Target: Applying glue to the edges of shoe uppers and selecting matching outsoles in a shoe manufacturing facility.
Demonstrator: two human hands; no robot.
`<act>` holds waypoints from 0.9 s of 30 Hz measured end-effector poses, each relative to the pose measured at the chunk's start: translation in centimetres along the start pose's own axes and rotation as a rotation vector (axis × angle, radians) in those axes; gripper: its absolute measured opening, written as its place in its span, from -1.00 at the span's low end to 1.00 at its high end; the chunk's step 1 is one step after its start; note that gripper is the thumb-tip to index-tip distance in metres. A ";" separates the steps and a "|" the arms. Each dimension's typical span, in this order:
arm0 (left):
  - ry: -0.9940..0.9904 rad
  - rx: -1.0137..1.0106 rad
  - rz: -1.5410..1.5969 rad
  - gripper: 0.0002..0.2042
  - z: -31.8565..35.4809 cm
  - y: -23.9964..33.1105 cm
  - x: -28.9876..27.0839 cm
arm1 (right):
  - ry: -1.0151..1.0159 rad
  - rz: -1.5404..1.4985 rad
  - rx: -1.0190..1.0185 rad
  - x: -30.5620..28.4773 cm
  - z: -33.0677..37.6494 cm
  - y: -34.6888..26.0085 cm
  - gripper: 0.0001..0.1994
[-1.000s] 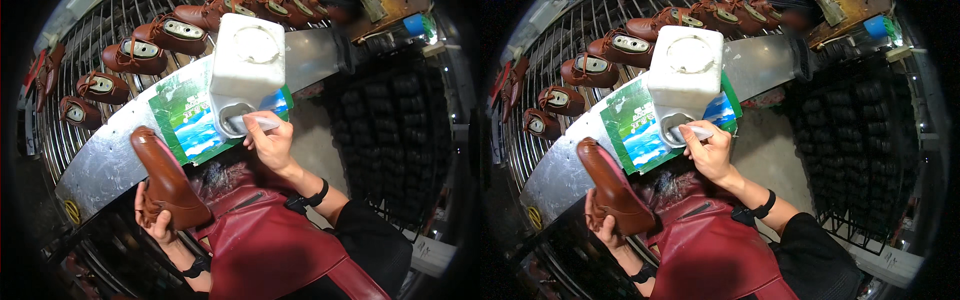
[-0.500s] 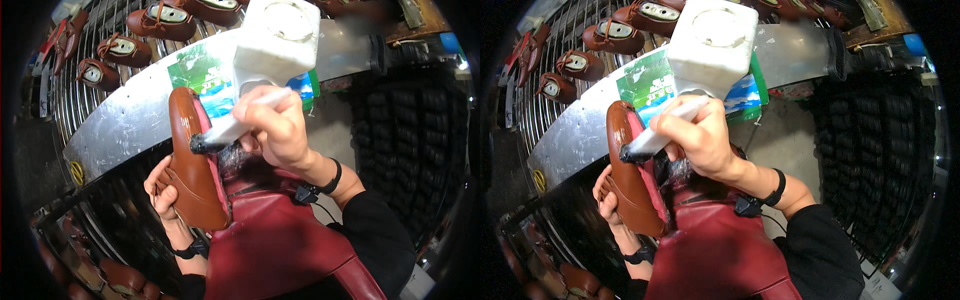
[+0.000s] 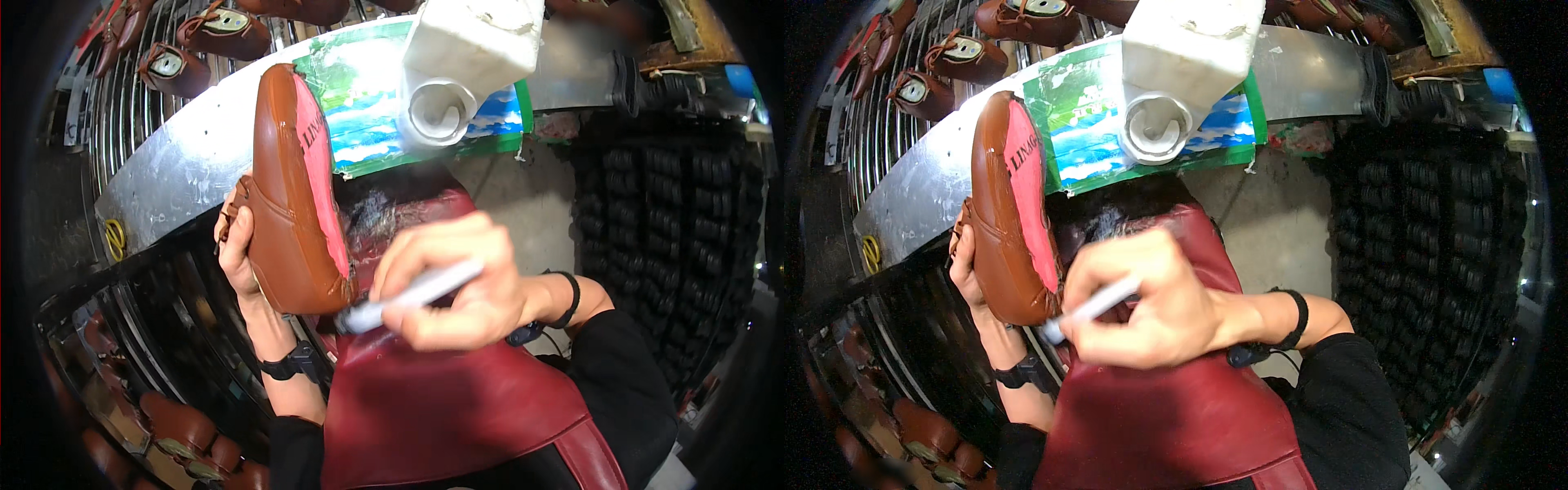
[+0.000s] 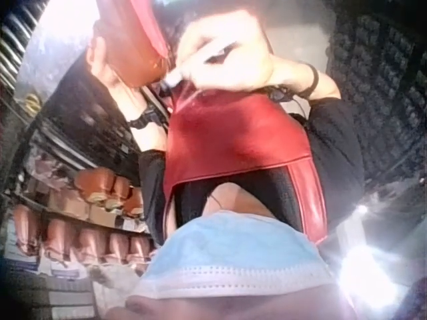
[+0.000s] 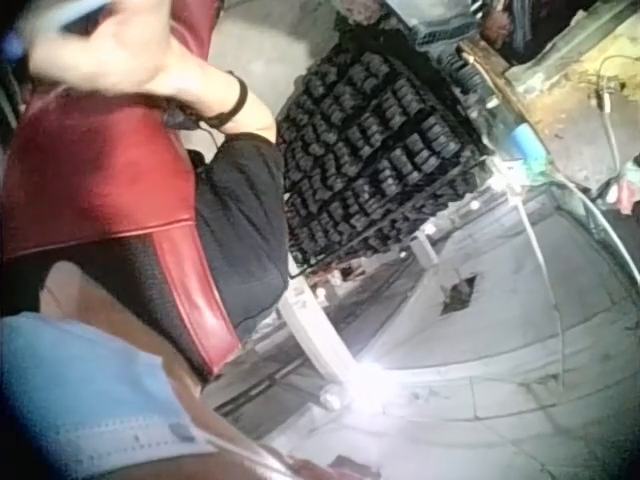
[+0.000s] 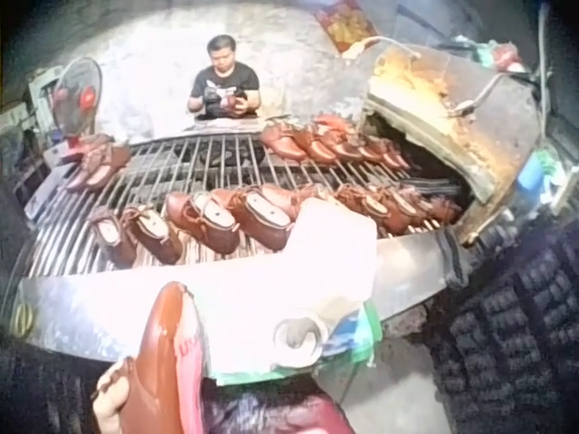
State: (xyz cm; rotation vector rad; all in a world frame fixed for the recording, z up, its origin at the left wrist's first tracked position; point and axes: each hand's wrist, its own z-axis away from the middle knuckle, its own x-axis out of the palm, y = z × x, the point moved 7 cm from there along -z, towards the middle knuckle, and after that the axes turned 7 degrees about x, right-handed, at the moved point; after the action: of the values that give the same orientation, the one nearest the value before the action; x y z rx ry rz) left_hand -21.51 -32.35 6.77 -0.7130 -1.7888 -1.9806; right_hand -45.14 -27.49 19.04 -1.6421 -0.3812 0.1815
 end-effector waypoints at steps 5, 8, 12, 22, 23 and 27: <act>0.048 -0.016 0.129 -0.59 -0.2 0.8 1.4 | 0.061 0.040 0.059 -1.4 -2.4 0.1 -0.86; 0.022 -0.017 0.161 -0.63 -0.3 1.4 1.9 | -0.022 0.201 -0.057 -0.7 -2.2 -2.1 -0.84; 0.030 -0.035 0.311 -0.63 -0.3 1.2 1.8 | -0.108 0.238 -0.249 -0.1 -3.2 -4.3 -0.76; 0.306 0.243 -0.119 -0.60 1.3 2.4 1.7 | -0.293 0.000 -0.367 0.2 -9.8 -5.7 -0.72; 0.340 0.236 -0.126 -0.60 1.9 3.6 1.9 | -0.325 0.024 -0.419 0.6 -10.5 -6.0 -0.75; 0.324 0.131 -0.062 -0.61 -0.3 1.0 1.8 | -0.227 0.047 -0.343 -3.4 -13.6 -3.3 -0.86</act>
State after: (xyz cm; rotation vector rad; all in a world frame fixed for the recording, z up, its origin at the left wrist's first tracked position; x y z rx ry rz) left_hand -22.40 -32.66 8.63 -0.2791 -1.7384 -1.8694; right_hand -44.18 -41.15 23.40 -1.9765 -0.5710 0.3550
